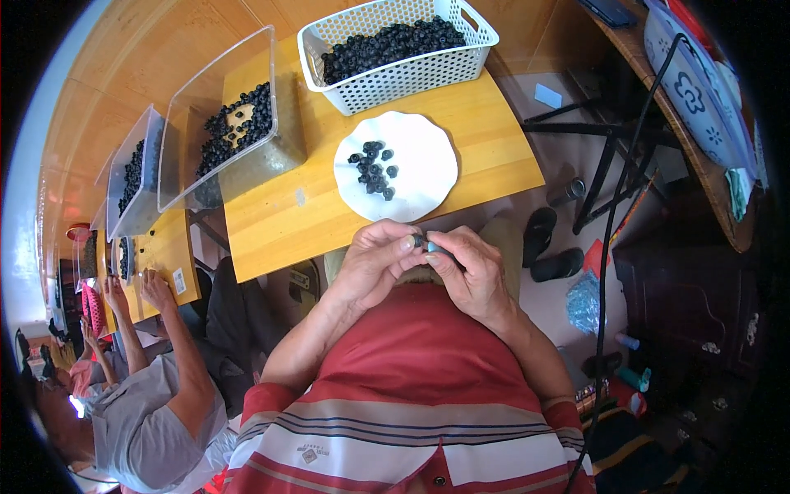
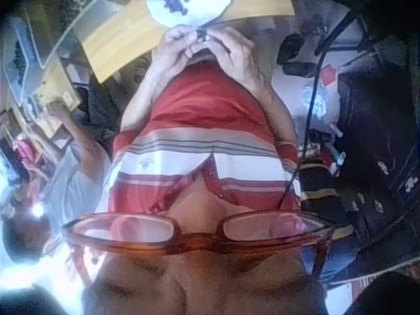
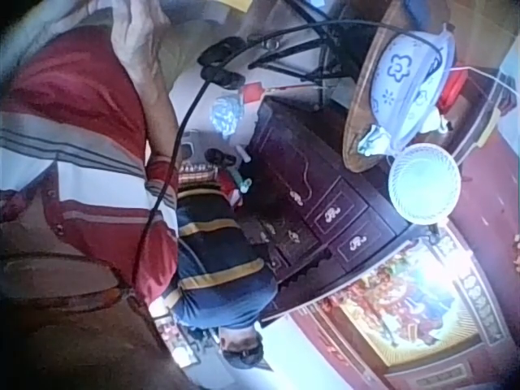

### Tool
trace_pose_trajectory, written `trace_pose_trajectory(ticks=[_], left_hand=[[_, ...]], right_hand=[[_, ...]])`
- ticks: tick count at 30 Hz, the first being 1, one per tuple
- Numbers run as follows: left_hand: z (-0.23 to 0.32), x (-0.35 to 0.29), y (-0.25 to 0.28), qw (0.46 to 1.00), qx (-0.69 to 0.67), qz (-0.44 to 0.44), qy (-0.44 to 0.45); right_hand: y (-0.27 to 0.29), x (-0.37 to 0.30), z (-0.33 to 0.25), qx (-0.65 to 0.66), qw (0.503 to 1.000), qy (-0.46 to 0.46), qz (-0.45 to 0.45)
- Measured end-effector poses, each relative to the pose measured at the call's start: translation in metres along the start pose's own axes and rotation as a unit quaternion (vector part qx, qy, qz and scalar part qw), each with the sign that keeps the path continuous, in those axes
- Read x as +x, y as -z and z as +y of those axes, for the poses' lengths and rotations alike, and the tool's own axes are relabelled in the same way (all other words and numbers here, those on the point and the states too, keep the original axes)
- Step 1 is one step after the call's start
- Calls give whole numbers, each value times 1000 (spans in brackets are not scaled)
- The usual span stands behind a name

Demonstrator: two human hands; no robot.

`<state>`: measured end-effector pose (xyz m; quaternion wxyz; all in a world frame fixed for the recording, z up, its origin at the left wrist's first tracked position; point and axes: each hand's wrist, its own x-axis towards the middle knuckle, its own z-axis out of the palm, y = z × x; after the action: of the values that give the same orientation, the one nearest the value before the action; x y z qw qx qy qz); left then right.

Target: The person sorts and inspects small black industrial parts using a blue hand tool.

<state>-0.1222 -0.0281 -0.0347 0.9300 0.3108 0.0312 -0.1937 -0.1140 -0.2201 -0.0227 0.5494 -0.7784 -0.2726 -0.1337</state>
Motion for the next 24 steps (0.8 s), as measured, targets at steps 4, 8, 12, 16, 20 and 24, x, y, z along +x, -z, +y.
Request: trace_pose_trajectory(ticks=[4, 8, 12, 16, 20, 24], left_hand=[[0, -2, 2, 999, 19, -13, -24], [0, -10, 2, 997, 2, -70, -16], [3, -9, -2, 999, 6, -43, -25], [1, -8, 6, 1000, -9, -11, -26], [1, -6, 6, 999, -14, -22, -24], [3, -8, 1, 1000, -16, -5, -11]], right_hand=[[2, 3, -9, 13, 1000, -14, -8], [1, 3, -2, 8, 996, -92, 12], [6, 0, 1, 33, 995, -86, 26], [2, 0, -5, 54, 998, -19, 7], [1, 2, -8, 39, 999, -4, 2], [1, 1, -7, 15, 1000, 17, -15]])
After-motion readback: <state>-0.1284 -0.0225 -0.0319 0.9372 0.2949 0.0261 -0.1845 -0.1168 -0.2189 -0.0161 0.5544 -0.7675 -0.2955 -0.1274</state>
